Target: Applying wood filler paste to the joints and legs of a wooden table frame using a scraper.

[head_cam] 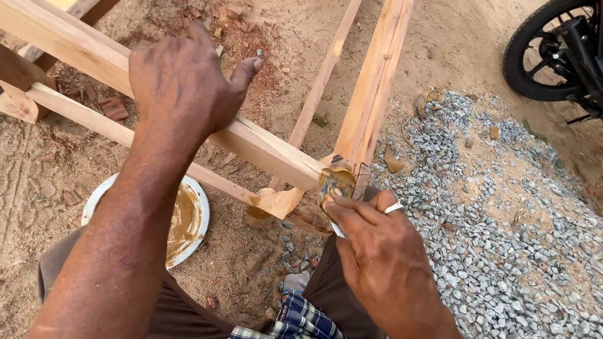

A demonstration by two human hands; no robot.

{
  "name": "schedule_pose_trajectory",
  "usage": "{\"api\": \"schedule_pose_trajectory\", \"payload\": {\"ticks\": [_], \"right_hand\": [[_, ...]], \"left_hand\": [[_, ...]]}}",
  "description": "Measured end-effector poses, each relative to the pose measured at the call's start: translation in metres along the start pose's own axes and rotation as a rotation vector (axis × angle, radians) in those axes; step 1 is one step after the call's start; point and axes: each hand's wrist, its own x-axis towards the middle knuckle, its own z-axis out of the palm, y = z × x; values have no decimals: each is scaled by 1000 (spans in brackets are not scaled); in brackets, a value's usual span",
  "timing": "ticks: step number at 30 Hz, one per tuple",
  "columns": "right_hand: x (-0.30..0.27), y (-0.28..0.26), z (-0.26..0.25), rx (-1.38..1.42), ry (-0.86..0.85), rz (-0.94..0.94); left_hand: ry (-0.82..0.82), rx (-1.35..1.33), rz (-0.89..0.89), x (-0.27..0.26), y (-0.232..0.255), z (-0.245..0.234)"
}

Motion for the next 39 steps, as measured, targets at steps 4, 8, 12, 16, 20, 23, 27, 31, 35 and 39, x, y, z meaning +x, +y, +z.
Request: {"api": "schedule_pose_trajectory", "payload": {"ticks": [4, 8, 12, 16, 20, 23, 27, 31, 35, 39], "right_hand": [[-12, 7, -1, 105, 93, -9], [-29, 64, -10, 377, 194, 394], [-35, 121, 16, 1466, 360, 634], [-29, 127, 23, 1697, 377, 657], [-15, 123, 25, 1596, 413, 532], [-15, 152, 55, 1129, 412, 345], [10, 155, 68, 422, 430, -193], [12, 171, 79, 65, 532, -471], [8, 181, 60, 93, 413, -459], [13, 194, 32, 78, 267, -518]], "left_hand": [[-126, -50, -66, 1, 2, -7], [-52, -38, -36, 2, 2, -11], [-143, -84, -75, 2, 8, -15], [-195, -80, -109, 2, 10, -19], [-202, -31, -136, 1, 12, -15], [-192, -97, -170, -1, 11, -13], [-173, -66, -163, 2, 15, -11], [-156, -76, -200, 4, 17, -5], [-140, -46, -215, 2, 18, -1], [-93, -1, -183, 6, 19, 1]]}}
